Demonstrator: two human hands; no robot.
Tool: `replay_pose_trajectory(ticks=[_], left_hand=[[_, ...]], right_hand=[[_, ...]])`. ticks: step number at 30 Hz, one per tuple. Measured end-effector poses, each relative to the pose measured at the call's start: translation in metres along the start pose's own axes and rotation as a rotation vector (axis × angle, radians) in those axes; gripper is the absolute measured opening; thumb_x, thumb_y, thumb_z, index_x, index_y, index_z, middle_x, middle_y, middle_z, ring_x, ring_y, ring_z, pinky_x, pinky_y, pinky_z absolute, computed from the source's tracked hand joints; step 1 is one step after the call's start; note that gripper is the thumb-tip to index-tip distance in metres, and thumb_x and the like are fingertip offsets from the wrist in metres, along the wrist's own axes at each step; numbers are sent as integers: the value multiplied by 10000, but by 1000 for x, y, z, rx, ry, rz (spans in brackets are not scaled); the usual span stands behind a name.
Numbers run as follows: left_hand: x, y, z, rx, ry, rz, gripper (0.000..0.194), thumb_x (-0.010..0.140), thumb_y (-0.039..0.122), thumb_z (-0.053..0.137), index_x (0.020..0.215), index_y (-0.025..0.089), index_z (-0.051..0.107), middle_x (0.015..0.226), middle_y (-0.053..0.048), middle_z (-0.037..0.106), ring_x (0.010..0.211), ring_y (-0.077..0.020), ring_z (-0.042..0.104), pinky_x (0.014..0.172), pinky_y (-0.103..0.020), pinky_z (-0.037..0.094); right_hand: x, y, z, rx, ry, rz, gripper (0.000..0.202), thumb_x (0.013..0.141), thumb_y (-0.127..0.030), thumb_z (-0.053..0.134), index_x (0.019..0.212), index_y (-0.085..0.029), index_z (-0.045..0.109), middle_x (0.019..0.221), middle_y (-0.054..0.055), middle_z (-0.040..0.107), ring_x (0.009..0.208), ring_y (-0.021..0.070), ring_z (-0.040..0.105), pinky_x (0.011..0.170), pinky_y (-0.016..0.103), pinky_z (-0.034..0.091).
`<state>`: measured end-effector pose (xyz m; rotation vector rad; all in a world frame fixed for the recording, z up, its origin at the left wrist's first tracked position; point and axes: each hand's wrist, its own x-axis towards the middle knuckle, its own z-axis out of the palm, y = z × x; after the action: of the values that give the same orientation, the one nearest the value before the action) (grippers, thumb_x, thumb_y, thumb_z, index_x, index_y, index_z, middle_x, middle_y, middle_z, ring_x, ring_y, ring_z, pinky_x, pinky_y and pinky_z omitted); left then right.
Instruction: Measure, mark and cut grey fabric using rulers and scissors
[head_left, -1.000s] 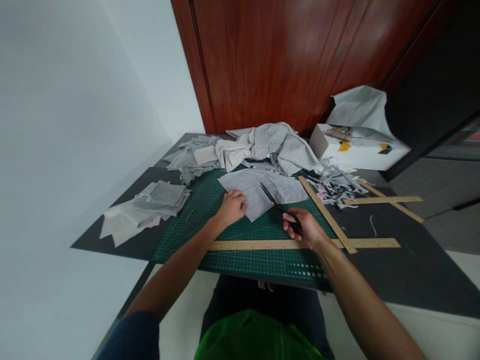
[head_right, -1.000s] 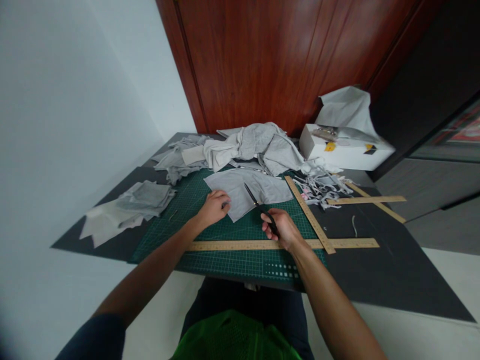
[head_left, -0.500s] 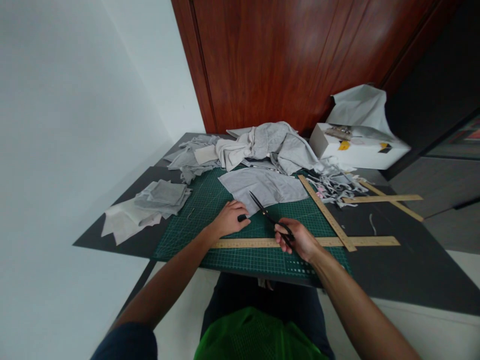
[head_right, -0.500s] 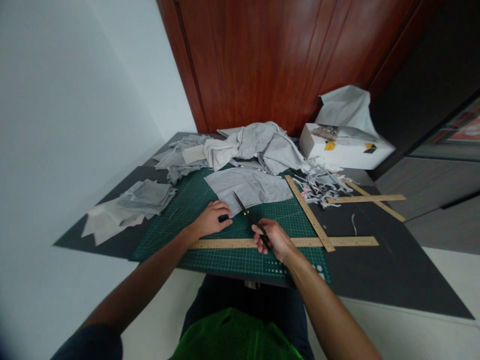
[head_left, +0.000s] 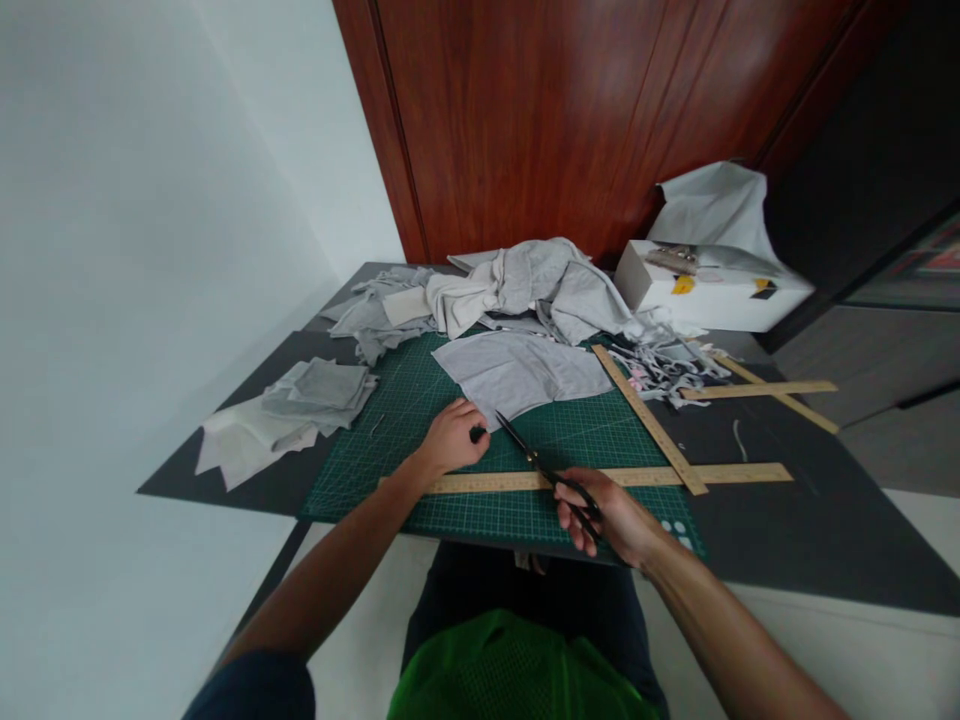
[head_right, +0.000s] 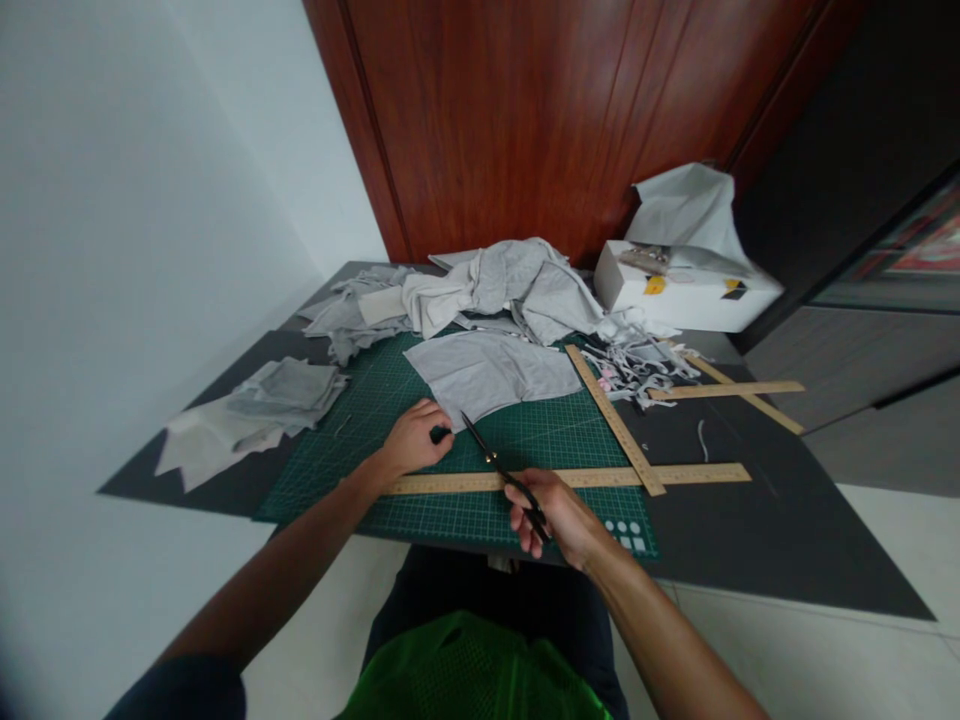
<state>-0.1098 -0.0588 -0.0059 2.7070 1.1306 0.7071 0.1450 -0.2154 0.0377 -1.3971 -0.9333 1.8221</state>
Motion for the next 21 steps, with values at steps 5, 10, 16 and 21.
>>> replay_pose_trajectory(ticks=[5,10,16,21], left_hand=[[1,0,5,45,-35,62,199,932,168,619,786,235,736,858,-55,724,902,-227,648,895,-379,544],[0,0,9,100,-8,41,265,1022,198,567,836,221,755,893,-71,728,930,-233,640,907,-379,542],[-2,1,7,89,21,22,262,1042,225,582,845,233,755,898,-59,732,932,-227,636,884,-356,536],[-9,3,7,106,27,123,303,1070,241,550,844,224,751,890,-56,741,902,-215,642,862,-349,525]], right_hand=[[-7,3,-3,10,7,29,450,720,-608,757,850,-233,543,626,-15,633,412,131,551,338,225,317],[-14,9,-9,2,0,75,480,721,-641,767,867,-233,561,623,-16,641,408,138,564,331,224,320],[-4,11,1,79,-9,58,459,738,-619,759,854,-213,577,631,3,658,426,144,585,351,229,359],[12,10,16,124,-37,23,496,732,-645,772,846,-199,586,637,19,663,456,151,603,389,243,425]])
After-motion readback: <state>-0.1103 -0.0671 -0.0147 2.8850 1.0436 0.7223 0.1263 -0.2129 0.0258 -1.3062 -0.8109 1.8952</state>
